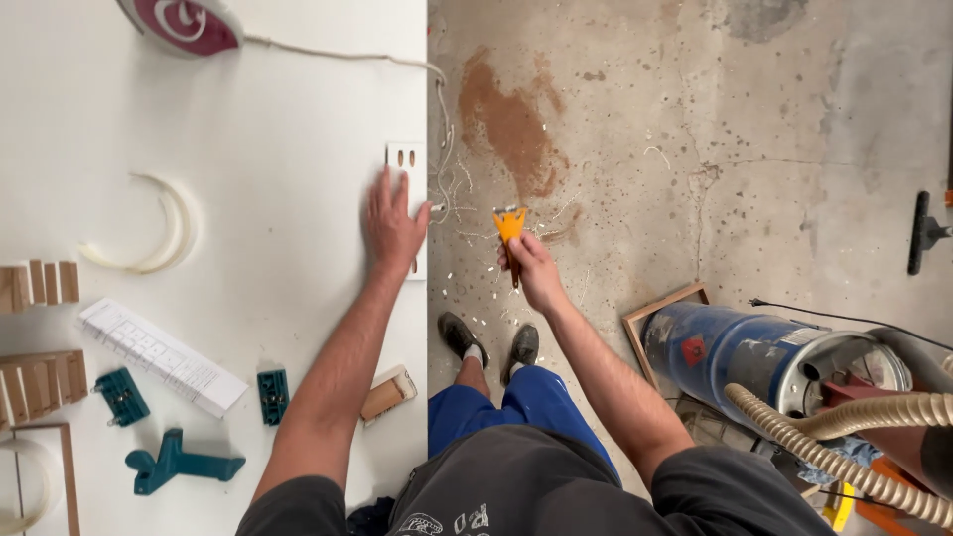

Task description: The person trims the excess edge banding from a white wooden board using a utility knife and a sanding block. They then use a household iron to press the edge banding onto the board. Finally, they use a blue hand clamp to secure the board while sanding the edges smooth.

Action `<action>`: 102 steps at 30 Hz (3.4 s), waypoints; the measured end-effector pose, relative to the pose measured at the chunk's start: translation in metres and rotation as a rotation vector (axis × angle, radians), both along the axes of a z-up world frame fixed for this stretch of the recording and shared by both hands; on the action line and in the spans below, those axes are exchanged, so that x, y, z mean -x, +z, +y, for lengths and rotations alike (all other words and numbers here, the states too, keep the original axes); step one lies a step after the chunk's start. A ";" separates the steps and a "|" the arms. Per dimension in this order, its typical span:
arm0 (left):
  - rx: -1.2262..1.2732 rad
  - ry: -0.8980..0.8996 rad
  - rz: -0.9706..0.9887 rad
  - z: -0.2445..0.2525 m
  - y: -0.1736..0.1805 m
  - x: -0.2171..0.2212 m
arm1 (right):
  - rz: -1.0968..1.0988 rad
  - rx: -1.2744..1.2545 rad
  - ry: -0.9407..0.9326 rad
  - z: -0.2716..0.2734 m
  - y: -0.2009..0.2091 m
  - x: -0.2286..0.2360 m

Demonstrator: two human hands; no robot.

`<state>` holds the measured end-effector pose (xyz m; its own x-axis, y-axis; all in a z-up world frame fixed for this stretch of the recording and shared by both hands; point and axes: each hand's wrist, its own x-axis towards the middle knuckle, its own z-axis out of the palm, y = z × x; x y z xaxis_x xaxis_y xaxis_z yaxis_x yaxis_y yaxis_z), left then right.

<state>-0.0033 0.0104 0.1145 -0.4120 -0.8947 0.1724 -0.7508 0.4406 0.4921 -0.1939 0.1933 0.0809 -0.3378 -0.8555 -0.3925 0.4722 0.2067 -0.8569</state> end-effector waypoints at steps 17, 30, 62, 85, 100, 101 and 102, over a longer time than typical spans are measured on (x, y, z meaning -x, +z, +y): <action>-0.875 -0.257 0.323 0.064 0.058 0.121 | 0.158 -0.219 0.153 0.101 0.019 -0.028; -0.354 0.395 0.343 0.003 -0.025 -0.055 | 1.230 0.432 0.526 0.015 -0.015 -0.173; 0.137 0.004 -0.049 -0.019 -0.110 -0.013 | -0.162 -0.014 0.055 0.026 0.004 -0.089; 0.269 0.035 0.150 -0.020 -0.099 -0.015 | 0.869 0.349 -0.181 -0.072 -0.053 -0.102; 0.273 0.074 0.169 -0.017 -0.106 -0.015 | 1.028 0.298 -0.021 -0.015 -0.069 -0.144; 0.282 0.071 0.169 -0.018 -0.107 -0.015 | 0.992 0.307 -0.059 -0.010 -0.064 -0.142; 0.291 0.066 0.166 -0.016 -0.106 -0.017 | 0.953 0.314 -0.098 -0.003 -0.060 -0.144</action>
<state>0.0135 -0.0059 0.0085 -0.2998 -0.8220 0.4843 -0.7025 0.5336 0.4708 -0.0504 0.1906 0.0212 -0.4680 -0.8252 0.3164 -0.4358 -0.0960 -0.8949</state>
